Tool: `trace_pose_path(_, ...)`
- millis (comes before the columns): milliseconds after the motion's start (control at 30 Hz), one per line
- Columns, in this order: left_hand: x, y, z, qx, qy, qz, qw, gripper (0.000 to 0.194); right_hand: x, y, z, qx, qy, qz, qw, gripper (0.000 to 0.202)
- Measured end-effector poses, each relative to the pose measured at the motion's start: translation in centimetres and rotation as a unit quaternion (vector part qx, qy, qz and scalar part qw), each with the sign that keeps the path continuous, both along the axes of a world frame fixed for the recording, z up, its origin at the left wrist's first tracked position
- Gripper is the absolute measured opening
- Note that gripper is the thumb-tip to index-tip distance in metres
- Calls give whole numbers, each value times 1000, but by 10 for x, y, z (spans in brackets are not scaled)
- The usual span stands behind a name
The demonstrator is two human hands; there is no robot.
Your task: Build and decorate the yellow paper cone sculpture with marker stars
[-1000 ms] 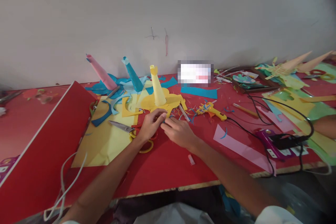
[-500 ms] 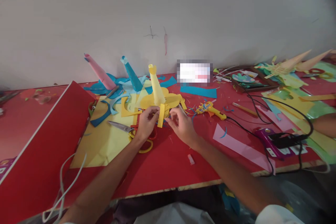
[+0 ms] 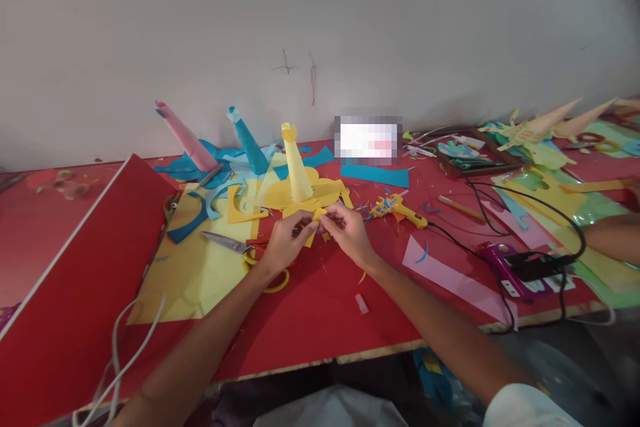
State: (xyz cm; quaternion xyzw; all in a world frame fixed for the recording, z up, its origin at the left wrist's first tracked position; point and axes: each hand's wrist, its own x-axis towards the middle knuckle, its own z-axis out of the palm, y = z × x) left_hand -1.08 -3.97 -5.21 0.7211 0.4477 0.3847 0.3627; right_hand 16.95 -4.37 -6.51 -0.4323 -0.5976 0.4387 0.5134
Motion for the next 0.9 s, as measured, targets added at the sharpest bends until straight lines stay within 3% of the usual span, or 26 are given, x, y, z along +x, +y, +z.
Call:
trace_pose_path(133, -1, 1, -2, 12, 4, 12, 1000, 27, 3, 2, 4, 30, -45, 6, 998, 29)
trace_pose_path(267, -1, 2, -3, 5, -15, 24, 1000, 25, 40, 9, 21, 92, -224, -54, 969, 31)
trace_pose_path(367, -1, 2, -4, -18, -11, 26, 999, 23, 89, 7, 27, 108, -447, -159, 873, 37)
trace_pose_path(467, -1, 3, -6, -30, 9, 27, 999, 21, 132, -3, 16, 41, -583, -247, 773, 48)
trace_pose_path(533, -1, 4, -8, -9, 23, 26, 999, 21, 148, -9, 3, -3, -625, -239, 743, 50)
trace_pose_path(600, -2, 6, -9, 32, 35, 22, 999, 21, 153, -13, -9, -17, -632, -228, 740, 49)
trace_pose_path(700, -1, 6, -11, 74, 57, -22, 995, 20, 152, -12, -19, -17, -606, -236, 759, 40)
trace_pose_path(800, 1, 5, -12, 65, 88, -89, 990, 15, 152, -6, -15, -17, -556, -271, 785, 32)
trace_pose_path(900, 3, 4, -13, 71, 160, -106, 979, 11, 152, 2, -1, 1, -471, -327, 819, 39)
